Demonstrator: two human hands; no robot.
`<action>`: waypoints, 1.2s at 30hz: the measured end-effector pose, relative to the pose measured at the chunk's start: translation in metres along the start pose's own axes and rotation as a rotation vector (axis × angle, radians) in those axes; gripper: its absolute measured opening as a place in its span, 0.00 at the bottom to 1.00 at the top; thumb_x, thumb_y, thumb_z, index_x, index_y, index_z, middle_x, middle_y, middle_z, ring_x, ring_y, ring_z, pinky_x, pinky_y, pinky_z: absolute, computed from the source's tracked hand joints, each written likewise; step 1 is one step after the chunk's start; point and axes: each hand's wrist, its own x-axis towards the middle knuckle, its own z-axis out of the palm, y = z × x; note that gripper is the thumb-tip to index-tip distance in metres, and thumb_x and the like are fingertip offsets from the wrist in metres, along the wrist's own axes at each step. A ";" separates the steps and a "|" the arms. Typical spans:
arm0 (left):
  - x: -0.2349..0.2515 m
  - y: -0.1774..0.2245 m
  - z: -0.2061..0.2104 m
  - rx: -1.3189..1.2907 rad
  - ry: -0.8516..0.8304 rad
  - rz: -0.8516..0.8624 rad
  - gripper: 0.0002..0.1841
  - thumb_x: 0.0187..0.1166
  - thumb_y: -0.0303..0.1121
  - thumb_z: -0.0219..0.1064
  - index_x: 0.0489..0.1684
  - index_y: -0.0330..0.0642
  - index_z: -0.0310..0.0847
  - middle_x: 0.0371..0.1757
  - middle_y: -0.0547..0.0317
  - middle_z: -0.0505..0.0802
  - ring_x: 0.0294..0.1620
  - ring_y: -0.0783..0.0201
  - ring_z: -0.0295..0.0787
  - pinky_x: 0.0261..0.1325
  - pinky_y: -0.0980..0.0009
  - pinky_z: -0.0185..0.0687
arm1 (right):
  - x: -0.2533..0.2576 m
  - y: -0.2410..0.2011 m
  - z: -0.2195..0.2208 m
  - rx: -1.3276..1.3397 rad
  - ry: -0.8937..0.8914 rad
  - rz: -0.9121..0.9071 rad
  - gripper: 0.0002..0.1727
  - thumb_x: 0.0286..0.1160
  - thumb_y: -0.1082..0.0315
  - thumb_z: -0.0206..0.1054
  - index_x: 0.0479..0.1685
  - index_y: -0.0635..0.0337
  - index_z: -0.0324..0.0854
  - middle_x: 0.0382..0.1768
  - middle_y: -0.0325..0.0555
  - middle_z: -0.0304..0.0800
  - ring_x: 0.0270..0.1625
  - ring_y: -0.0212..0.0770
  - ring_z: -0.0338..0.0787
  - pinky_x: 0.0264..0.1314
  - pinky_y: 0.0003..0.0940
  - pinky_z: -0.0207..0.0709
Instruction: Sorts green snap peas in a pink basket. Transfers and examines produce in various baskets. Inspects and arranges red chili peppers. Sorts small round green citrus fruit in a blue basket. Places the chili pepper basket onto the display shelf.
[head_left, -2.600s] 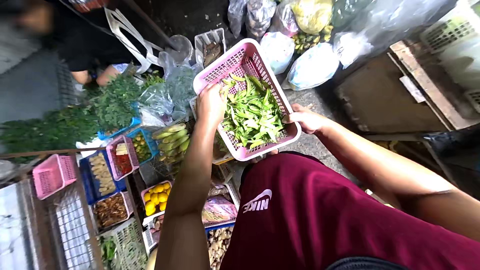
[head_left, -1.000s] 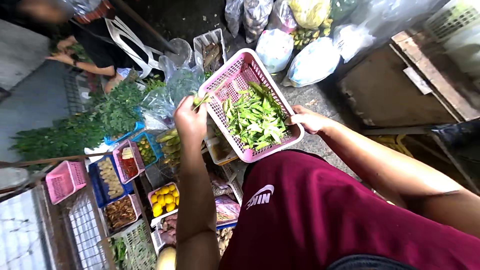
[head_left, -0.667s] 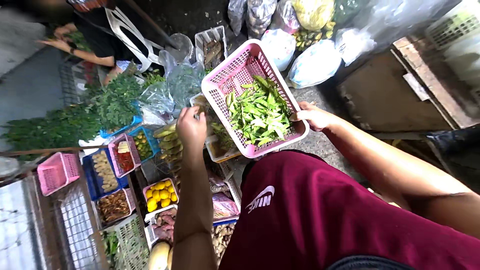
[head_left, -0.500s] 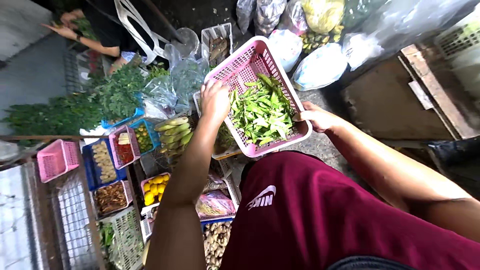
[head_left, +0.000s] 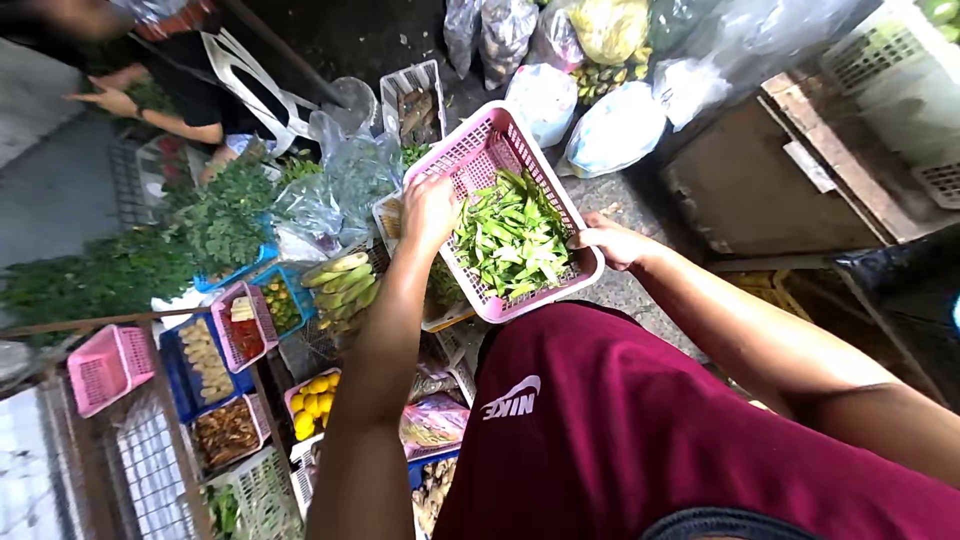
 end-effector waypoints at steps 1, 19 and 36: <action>-0.014 0.000 -0.012 -0.111 0.127 -0.045 0.07 0.77 0.32 0.65 0.39 0.40 0.89 0.47 0.53 0.94 0.60 0.52 0.88 0.71 0.49 0.79 | 0.001 -0.001 -0.002 0.001 0.006 0.000 0.21 0.55 0.54 0.73 0.47 0.56 0.87 0.36 0.43 0.95 0.37 0.37 0.95 0.41 0.39 0.91; 0.006 0.034 -0.022 -0.354 0.105 -0.077 0.08 0.80 0.32 0.66 0.43 0.42 0.91 0.49 0.55 0.94 0.50 0.58 0.91 0.59 0.55 0.86 | 0.012 -0.030 0.009 0.029 -0.129 -0.048 0.22 0.55 0.55 0.74 0.51 0.54 0.88 0.38 0.43 0.96 0.37 0.35 0.96 0.42 0.37 0.92; 0.021 0.035 -0.017 -0.328 0.125 -0.016 0.07 0.77 0.31 0.67 0.42 0.40 0.89 0.42 0.55 0.94 0.43 0.58 0.92 0.52 0.54 0.88 | 0.019 -0.023 0.013 0.004 -0.061 -0.010 0.25 0.52 0.52 0.76 0.50 0.57 0.87 0.38 0.45 0.96 0.38 0.37 0.95 0.43 0.39 0.91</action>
